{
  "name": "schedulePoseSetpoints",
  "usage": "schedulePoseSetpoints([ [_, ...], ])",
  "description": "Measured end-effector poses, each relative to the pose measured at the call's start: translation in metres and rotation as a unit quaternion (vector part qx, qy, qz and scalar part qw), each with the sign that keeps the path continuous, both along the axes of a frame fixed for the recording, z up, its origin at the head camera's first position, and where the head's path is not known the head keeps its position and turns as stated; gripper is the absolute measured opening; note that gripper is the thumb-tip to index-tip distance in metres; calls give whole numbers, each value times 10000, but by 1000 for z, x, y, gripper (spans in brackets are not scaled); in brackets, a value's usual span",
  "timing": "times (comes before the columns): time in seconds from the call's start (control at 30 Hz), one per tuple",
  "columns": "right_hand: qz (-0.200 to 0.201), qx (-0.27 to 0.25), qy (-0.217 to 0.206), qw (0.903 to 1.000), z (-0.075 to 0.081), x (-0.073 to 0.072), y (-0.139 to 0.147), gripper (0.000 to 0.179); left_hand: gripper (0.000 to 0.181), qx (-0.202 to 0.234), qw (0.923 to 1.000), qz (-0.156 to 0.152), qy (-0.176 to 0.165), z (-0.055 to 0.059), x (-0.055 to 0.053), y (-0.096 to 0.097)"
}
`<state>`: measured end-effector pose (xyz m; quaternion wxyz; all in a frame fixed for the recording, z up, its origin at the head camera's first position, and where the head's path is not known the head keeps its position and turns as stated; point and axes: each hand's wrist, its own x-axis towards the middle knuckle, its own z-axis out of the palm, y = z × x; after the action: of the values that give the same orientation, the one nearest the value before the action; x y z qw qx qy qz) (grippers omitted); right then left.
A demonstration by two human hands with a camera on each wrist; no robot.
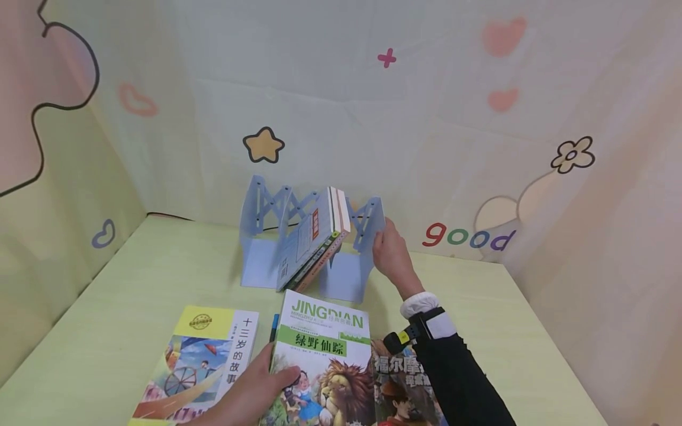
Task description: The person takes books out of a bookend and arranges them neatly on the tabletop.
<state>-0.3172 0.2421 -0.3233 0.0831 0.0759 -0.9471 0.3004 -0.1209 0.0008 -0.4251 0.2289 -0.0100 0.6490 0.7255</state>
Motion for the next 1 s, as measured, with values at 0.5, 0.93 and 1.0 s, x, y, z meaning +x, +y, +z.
schedulePoseSetpoints([
  [0.5, 3, -83, -94, 9999, 0, 0, -1, 50, 50, -104, 9996, -266, -51, -20, -7, -4],
  [0.93, -108, 114, -2, 9999, -2, -1, -1, 51, 82, -1847, 9796, -271, 747, 4, 2, -14],
  [1.0, -93, 115, 2, 9999, -2, -2, -1, 51, 85, -2138, 9728, -348, 820, 13, 4, -15],
])
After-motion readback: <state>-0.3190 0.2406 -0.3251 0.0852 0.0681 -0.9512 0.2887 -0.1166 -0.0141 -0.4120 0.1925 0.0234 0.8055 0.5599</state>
